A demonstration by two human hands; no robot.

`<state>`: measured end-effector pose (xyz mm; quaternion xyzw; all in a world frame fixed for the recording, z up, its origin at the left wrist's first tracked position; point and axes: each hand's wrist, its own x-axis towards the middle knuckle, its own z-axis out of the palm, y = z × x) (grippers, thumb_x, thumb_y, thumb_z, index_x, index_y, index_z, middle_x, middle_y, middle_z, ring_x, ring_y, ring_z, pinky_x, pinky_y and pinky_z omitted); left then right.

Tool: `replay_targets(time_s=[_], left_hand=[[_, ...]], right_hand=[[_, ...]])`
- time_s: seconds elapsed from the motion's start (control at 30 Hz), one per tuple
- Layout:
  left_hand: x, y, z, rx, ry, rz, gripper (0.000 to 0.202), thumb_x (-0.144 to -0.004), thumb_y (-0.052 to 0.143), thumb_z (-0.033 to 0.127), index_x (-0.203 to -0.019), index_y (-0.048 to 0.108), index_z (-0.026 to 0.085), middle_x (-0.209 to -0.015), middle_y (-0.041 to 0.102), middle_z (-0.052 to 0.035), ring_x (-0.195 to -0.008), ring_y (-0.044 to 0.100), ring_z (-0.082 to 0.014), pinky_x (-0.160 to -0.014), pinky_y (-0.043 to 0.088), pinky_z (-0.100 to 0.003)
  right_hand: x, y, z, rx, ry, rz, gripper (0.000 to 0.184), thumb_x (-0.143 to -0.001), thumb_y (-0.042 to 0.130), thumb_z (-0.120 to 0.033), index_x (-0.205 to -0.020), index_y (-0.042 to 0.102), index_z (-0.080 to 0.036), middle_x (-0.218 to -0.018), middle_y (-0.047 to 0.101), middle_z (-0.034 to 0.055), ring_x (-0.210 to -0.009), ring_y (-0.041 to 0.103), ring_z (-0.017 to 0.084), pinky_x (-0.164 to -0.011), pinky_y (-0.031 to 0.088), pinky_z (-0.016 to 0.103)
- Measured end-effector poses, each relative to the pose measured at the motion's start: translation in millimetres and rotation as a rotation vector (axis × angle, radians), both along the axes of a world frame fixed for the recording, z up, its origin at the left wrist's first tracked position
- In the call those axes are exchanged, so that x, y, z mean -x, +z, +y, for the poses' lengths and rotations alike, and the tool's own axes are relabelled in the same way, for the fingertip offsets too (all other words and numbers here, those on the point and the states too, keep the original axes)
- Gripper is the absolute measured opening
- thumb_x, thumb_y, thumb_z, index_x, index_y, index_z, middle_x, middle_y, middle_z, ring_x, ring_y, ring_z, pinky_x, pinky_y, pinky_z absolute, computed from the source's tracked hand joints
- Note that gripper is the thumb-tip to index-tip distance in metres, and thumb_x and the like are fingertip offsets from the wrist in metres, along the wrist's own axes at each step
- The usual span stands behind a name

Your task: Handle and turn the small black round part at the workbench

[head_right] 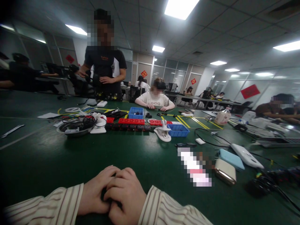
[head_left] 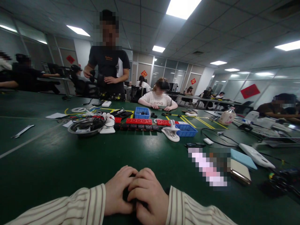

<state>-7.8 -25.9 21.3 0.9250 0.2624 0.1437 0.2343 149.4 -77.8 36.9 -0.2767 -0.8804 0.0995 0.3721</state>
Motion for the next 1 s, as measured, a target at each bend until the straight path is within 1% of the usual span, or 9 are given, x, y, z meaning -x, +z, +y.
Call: replay_targets(time_s=[0.17, 0.27, 0.37, 0.47, 0.57, 0.67, 0.8, 0.9, 1.0], left_hand=[[4, -7.3, -7, -0.114, 0.057, -0.028, 0.074, -0.052, 0.071, 0.049, -0.116, 0.044, 0.021, -0.116, 0.050, -0.0086, -0.110, 0.045, -0.0292, -0.105, 0.016, -0.056], [4, -6.8, -10, -0.148, 0.116, -0.043, 0.082, -0.050, 0.069, 0.064, -0.112, 0.046, 0.017, -0.109, 0.052, -0.0101, -0.105, 0.048, -0.0296, -0.105, 0.015, -0.057], [1, -2.2, -11, -0.128, 0.145, -0.030, 0.071, -0.049, 0.071, 0.060, -0.102, 0.051, 0.017, -0.097, 0.054, -0.0063, -0.095, 0.052, -0.0263, -0.104, 0.017, -0.056], [-1, 0.7, -9, -0.081, 0.137, 0.004, 0.048, -0.052, 0.072, 0.041, -0.090, 0.054, 0.019, -0.089, 0.054, -0.0020, -0.087, 0.053, -0.0220, -0.103, 0.018, -0.056], [-1, -0.6, -5, -0.032, 0.117, 0.007, 0.043, -0.049, 0.072, 0.034, -0.087, 0.056, 0.020, -0.089, 0.052, -0.0015, -0.088, 0.052, -0.0218, -0.102, 0.018, -0.056], [0, -2.7, -2, 0.009, 0.079, -0.015, 0.044, -0.047, 0.071, 0.026, -0.088, 0.058, 0.021, -0.092, 0.052, -0.0014, -0.092, 0.052, -0.0219, -0.103, 0.017, -0.053], [0, -1.7, 0, 0.028, 0.020, -0.014, 0.037, -0.047, 0.070, 0.022, -0.083, 0.060, 0.022, -0.094, 0.051, -0.0007, -0.094, 0.051, -0.0222, -0.103, 0.021, -0.050], [1, -0.8, -1, 0.012, 0.003, 0.005, 0.047, -0.049, 0.070, 0.025, -0.094, 0.058, 0.024, -0.099, 0.052, -0.0011, -0.098, 0.050, -0.0238, -0.104, 0.020, -0.051], [2, -3.1, -3, -0.047, 0.015, -0.003, 0.067, -0.052, 0.071, 0.037, -0.113, 0.049, 0.024, -0.111, 0.051, -0.0049, -0.107, 0.047, -0.0270, -0.105, 0.016, -0.054]], right_hand=[[0, 0.0, -1, 0.052, -0.097, 0.101, 0.043, -0.082, 0.035, -0.053, -0.097, 0.052, -0.017, -0.096, 0.058, 0.0073, -0.089, 0.049, 0.020, -0.081, 0.035, 0.037], [1, -6.7, 0, 0.127, -0.270, 0.144, 0.060, -0.077, 0.033, -0.072, -0.093, 0.052, -0.017, -0.090, 0.054, 0.0066, -0.080, 0.047, 0.020, -0.074, 0.036, 0.036], [4, -13.5, 3, 0.154, -0.367, 0.126, 0.066, -0.071, 0.031, -0.079, -0.081, 0.050, -0.017, -0.080, 0.051, 0.0046, -0.072, 0.044, 0.019, -0.069, 0.035, 0.035], [5, -15.6, 4, 0.165, -0.384, 0.054, 0.058, -0.074, 0.035, -0.074, -0.074, 0.047, -0.017, -0.076, 0.049, 0.0034, -0.070, 0.042, 0.018, -0.067, 0.034, 0.034], [4, -12.8, 4, 0.166, -0.339, 0.008, 0.040, -0.076, 0.046, -0.058, -0.075, 0.049, -0.018, -0.079, 0.050, 0.0032, -0.074, 0.044, 0.018, -0.069, 0.034, 0.034], [2, -9.1, 3, 0.131, -0.232, 0.000, 0.020, -0.074, 0.049, -0.036, -0.082, 0.052, -0.019, -0.083, 0.053, 0.0035, -0.080, 0.045, 0.018, -0.073, 0.035, 0.034], [0, -5.0, 2, 0.032, -0.038, 0.017, 0.021, -0.064, 0.042, -0.019, -0.082, 0.052, -0.020, -0.086, 0.059, 0.0029, -0.084, 0.048, 0.017, -0.076, 0.036, 0.033], [0, -0.6, 1, -0.001, 0.034, 0.017, 0.022, -0.065, 0.040, -0.018, -0.083, 0.052, -0.020, -0.083, 0.062, 0.0018, -0.084, 0.050, 0.017, -0.078, 0.036, 0.033], [0, 3.5, -2, 0.018, 0.012, 0.030, 0.026, -0.076, 0.040, -0.031, -0.095, 0.052, -0.018, -0.093, 0.060, 0.0057, -0.091, 0.050, 0.019, -0.083, 0.035, 0.036]])
